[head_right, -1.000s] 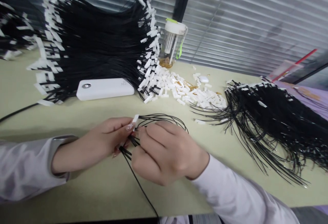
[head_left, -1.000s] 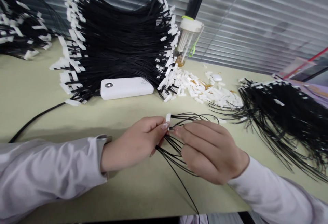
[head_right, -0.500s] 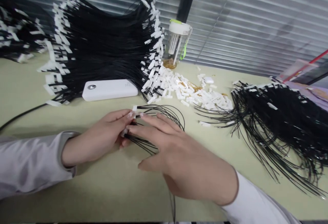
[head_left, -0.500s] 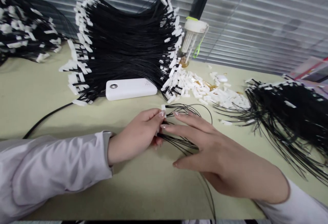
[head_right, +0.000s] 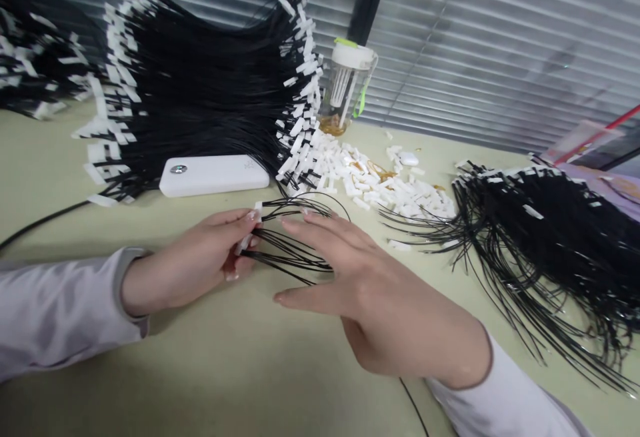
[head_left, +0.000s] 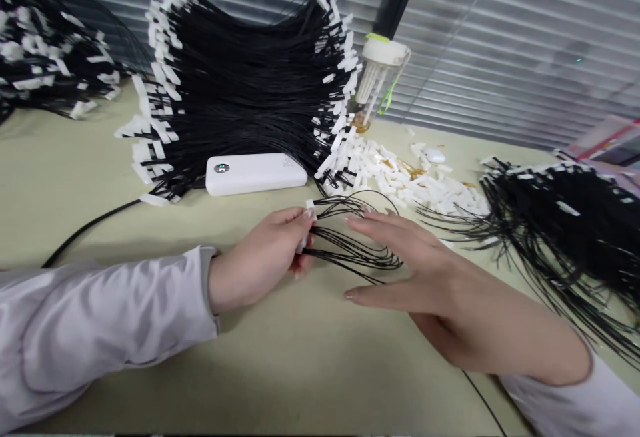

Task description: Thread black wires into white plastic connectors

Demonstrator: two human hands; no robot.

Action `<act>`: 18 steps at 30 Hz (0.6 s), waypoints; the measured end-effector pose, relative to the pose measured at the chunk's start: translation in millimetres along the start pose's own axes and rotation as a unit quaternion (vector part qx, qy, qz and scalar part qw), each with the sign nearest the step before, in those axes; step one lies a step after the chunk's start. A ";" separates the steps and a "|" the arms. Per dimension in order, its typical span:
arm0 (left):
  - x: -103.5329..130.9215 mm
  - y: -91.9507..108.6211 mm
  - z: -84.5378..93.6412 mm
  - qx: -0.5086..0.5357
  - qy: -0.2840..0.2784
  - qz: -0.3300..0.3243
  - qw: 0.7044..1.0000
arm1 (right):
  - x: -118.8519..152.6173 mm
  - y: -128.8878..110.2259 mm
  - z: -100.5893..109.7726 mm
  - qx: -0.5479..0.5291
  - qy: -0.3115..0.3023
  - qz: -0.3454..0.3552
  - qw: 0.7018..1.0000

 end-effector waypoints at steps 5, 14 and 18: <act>0.0 0.5 1.0 0.021 0.011 0.011 1.000 | 4.0 9.5 2.3 0.025 -0.002 -0.017 1.000; -1.3 -0.4 2.7 0.031 0.023 0.029 0.999 | 0.8 14.1 -1.4 0.171 0.028 0.004 0.985; -3.0 -0.3 2.6 0.035 0.016 0.016 0.999 | -0.5 14.4 -7.4 0.174 0.011 -0.003 0.985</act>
Point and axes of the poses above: each hand's wrist, its own x-axis away from the middle knuckle, its own z-axis out of the back of the hand, y = z × x, the point moved 7 cm from there along -x, towards the middle knuckle, and after that the axes turned 5 degrees about -z, right-handed, at the moved point
